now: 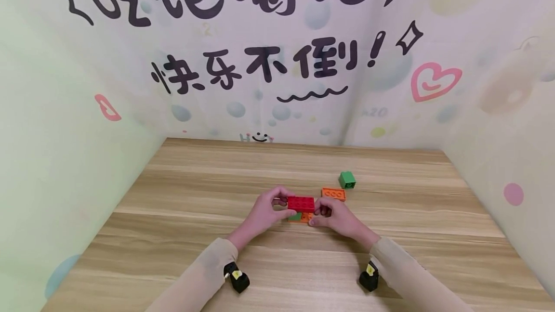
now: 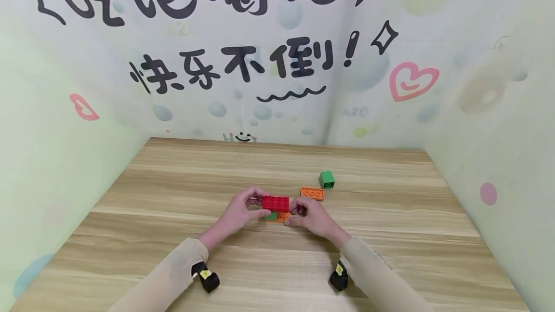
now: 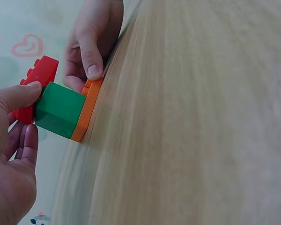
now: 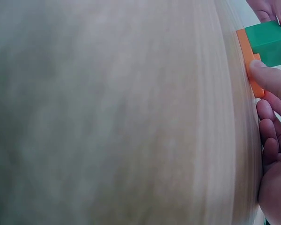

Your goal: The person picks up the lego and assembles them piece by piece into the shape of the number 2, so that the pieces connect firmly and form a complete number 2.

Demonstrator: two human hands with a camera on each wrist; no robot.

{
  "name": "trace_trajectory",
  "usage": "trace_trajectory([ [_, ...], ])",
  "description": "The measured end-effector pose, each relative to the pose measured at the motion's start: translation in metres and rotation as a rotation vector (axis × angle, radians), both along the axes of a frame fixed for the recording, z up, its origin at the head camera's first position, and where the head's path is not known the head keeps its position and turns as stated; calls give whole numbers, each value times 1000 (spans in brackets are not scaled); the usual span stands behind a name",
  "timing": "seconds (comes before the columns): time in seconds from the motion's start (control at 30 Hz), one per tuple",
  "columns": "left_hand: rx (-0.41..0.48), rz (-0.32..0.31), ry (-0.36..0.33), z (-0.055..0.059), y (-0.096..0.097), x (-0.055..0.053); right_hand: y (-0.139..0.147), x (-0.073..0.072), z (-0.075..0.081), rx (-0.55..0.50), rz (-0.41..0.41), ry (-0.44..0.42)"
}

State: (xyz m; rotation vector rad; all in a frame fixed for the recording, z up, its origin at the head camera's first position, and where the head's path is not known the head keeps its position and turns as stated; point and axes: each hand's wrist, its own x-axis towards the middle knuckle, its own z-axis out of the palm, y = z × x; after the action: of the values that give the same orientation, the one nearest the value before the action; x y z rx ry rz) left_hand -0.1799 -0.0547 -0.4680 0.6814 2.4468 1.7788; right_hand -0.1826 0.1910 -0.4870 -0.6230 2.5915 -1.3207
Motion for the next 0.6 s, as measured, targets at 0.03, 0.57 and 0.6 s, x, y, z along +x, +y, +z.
trace_trajectory([
  [0.03,-2,-1,2,0,0,0,0,0,0,0,-2,0],
  [0.57,-25,-21,-8,0,0,-1,1,-1,-1,6,5,2],
  [0.6,-24,-22,-8,0,0,-1,1,-1,-1,7,7,4],
])
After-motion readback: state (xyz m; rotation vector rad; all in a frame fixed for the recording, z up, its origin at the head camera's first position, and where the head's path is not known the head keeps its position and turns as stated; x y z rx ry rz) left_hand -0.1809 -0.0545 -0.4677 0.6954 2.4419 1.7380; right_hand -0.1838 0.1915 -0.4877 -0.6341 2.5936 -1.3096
